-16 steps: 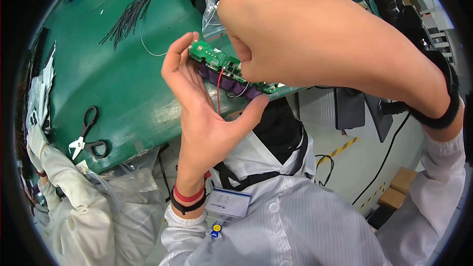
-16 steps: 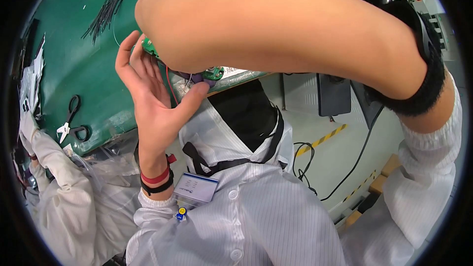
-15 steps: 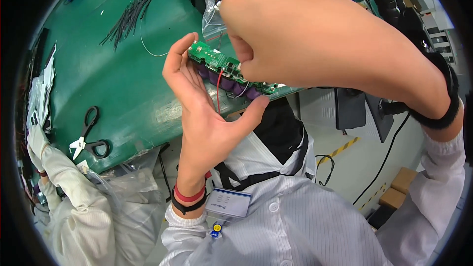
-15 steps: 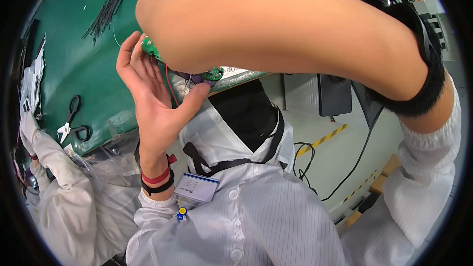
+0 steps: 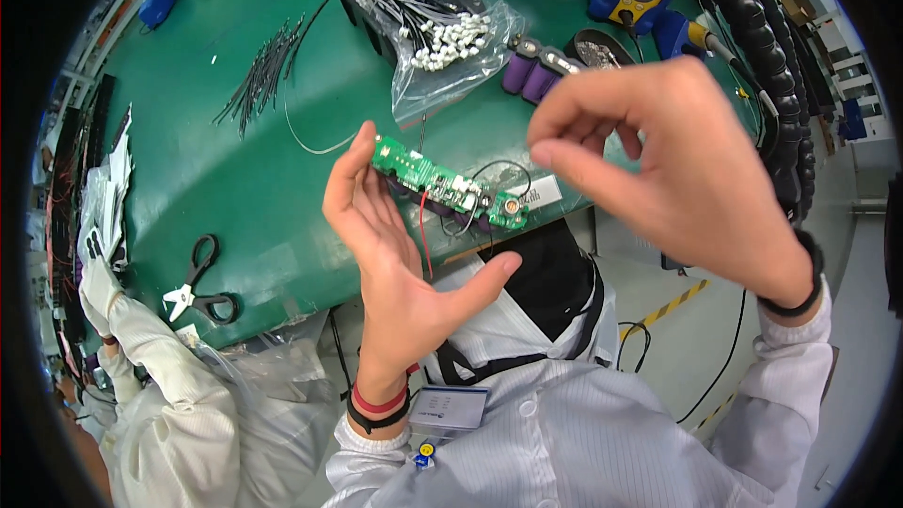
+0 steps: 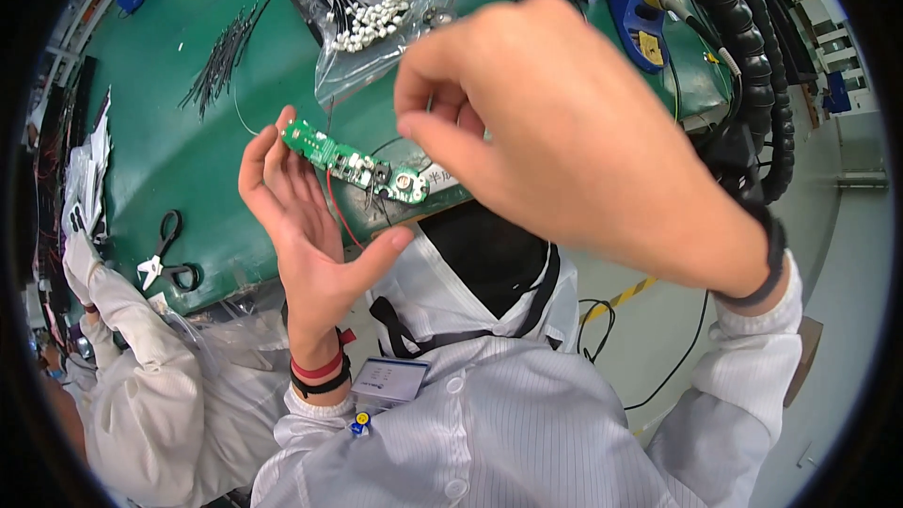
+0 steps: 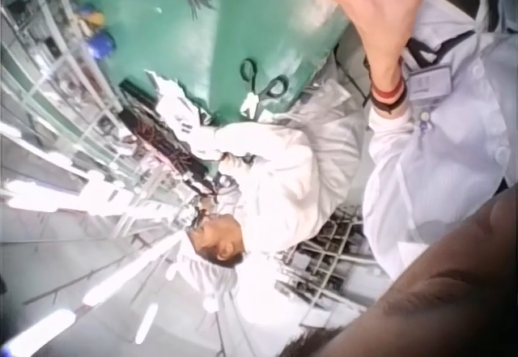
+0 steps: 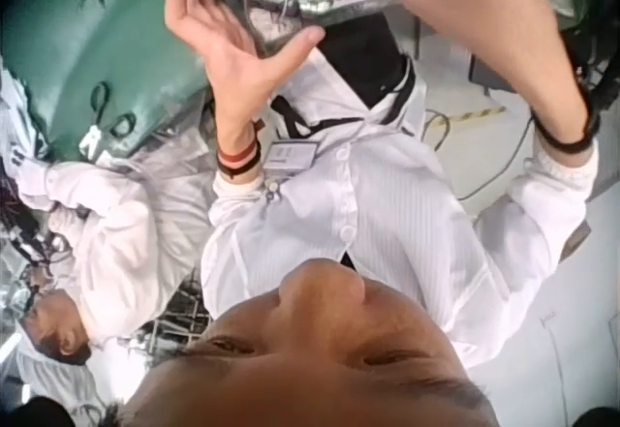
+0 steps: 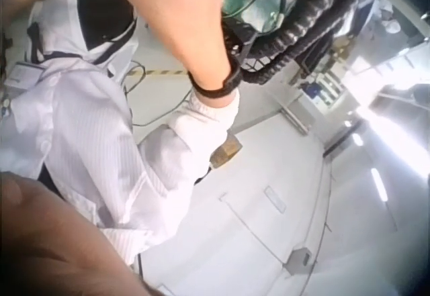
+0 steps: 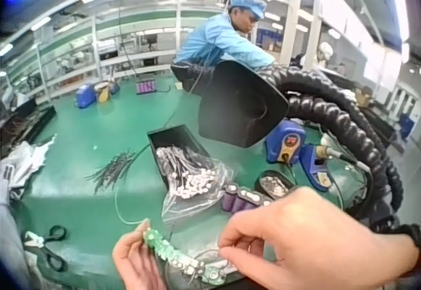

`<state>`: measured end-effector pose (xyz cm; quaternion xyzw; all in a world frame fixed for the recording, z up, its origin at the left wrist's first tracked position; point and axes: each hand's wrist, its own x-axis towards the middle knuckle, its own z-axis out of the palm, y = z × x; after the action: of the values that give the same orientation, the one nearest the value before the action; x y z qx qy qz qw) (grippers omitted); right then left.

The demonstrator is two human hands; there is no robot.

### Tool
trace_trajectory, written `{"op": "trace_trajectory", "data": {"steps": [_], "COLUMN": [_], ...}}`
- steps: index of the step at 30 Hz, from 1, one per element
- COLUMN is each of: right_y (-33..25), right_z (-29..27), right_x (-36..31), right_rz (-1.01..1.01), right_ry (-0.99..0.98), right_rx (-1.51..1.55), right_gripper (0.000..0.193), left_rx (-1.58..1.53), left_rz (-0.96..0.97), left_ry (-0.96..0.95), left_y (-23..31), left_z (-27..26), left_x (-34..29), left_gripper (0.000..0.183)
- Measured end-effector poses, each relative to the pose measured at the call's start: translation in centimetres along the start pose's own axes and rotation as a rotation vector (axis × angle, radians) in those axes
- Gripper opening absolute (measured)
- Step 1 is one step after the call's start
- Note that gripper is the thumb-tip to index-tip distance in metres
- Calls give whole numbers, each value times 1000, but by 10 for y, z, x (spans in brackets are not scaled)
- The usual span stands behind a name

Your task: Soldering wires and electronic components onto a printed circuit board at an industrial workbench.

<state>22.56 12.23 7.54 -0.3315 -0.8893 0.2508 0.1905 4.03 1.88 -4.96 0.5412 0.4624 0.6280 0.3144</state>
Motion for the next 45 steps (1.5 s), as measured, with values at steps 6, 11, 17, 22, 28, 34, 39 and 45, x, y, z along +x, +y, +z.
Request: {"op": "trace_trajectory", "data": {"steps": [6,11,17,22,28,34,39,45], "right_y": [26,30,42,42,58,96,142,159], "right_z": [25,37,54,59,55,34,6,-21], "right_x": [-19,-39,-48,-48,-66,-97,-99,-93], "right_rz": [6,67,3,-61,165,468,457,466], "right_ry": [87,163,310,359,464,769,1123,1187], "right_rx": [256,452,506,436,539,715,1020,1264], "right_gripper": [8,11,17,19,12,8,23,45], "left_rx": [77,-65,51,93,183,807,1076,1302], "left_rz": [-15,-120,-136,-221,-208,12,275,255], "left_ry": [10,299,295,315,321,183,307,158], "left_y": [4,10,11,14,16,29,47,57], "left_z": [2,10,4,1,-21,-17,24,51], "left_x": [-3,-19,-25,-26,-35,-31,-40,-40], "left_gripper": [125,119,116,105,70,52,49,30]}}
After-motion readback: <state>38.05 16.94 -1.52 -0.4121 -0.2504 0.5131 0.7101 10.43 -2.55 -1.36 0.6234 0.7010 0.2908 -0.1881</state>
